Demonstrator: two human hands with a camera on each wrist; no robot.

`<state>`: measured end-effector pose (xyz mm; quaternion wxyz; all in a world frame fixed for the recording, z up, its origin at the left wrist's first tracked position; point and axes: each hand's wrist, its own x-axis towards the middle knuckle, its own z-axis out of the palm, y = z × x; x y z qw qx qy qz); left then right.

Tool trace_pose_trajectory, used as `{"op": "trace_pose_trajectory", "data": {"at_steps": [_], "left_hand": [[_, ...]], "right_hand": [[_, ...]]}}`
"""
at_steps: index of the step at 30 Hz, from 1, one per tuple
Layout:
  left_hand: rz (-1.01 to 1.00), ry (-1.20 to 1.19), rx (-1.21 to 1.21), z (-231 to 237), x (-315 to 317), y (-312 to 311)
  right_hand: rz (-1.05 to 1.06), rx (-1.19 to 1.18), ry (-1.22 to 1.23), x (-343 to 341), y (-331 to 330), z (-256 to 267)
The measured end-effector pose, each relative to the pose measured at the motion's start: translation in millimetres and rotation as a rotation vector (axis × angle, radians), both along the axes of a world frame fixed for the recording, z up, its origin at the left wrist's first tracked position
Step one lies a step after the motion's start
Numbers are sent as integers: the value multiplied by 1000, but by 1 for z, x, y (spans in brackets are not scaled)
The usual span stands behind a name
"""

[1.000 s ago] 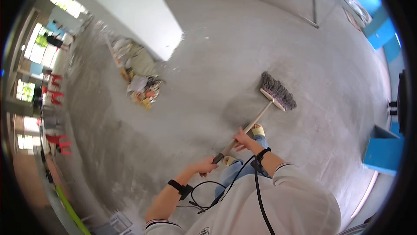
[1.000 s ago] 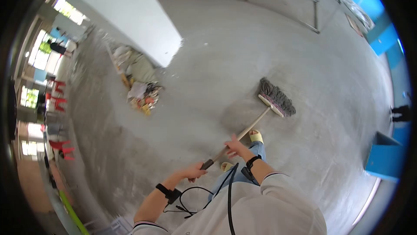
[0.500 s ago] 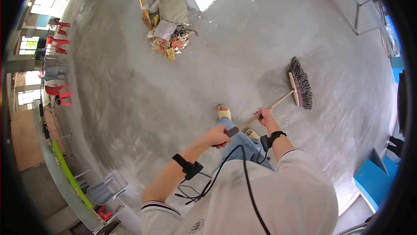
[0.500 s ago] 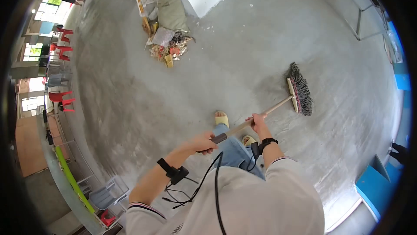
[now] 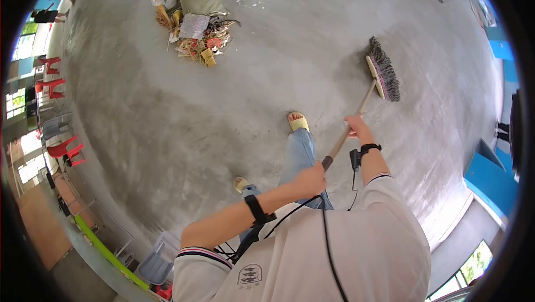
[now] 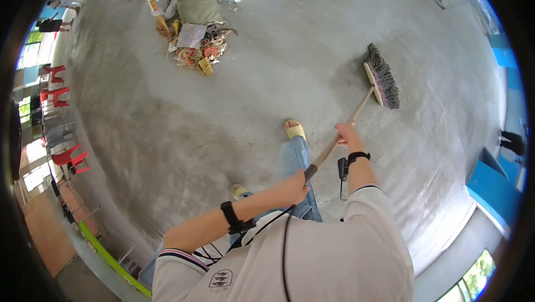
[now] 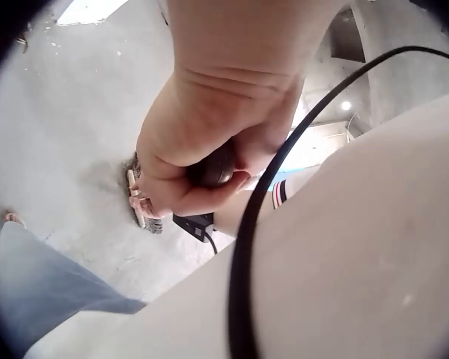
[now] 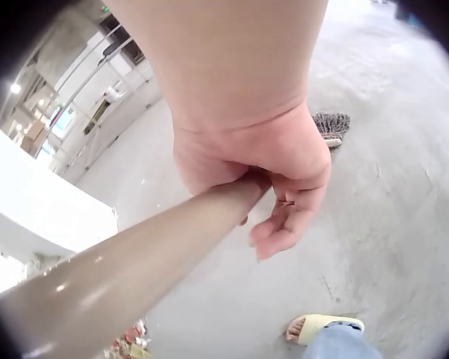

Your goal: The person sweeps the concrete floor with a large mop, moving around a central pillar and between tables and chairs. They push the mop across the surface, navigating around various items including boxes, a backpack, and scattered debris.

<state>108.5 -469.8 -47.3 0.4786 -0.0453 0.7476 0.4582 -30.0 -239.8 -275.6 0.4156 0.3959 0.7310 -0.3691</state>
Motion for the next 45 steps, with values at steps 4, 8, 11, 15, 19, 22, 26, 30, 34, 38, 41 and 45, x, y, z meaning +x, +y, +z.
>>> {"op": "trace_pose_trajectory", "data": {"at_steps": [4,8,11,15,19,22,26,30,34,38,41,45], "left_hand": [[-174,132,-106,3,81,-84],[-291,217,-170,11,166,-202],[-232,167,-341,43,245,-290],[-125,193,-494,80,368,-395],[100,171,-647,126,482,-452],[220,106,-722,125,561,-477],[305,266,-664,77,645,-473],[352,294,-621,47,633,-451],[295,224,-612,35,577,-418],[255,336,-609,15,485,-377],[233,325,-621,-1,408,-337],[-17,468,-669,-4,286,-252]], "right_hand": [[17,83,101,81,-80,-44],[-55,-250,-55,178,-191,-43],[153,-455,-93,260,-284,-47],[359,-447,2,394,-421,-16],[464,-578,-75,512,-506,14],[441,-400,-59,564,-543,82],[526,-321,-21,620,-544,50],[462,-307,105,614,-516,19],[428,-265,113,553,-473,34],[355,-178,180,476,-426,2],[341,-91,246,409,-371,-14],[123,-294,322,349,-250,-27]]}}
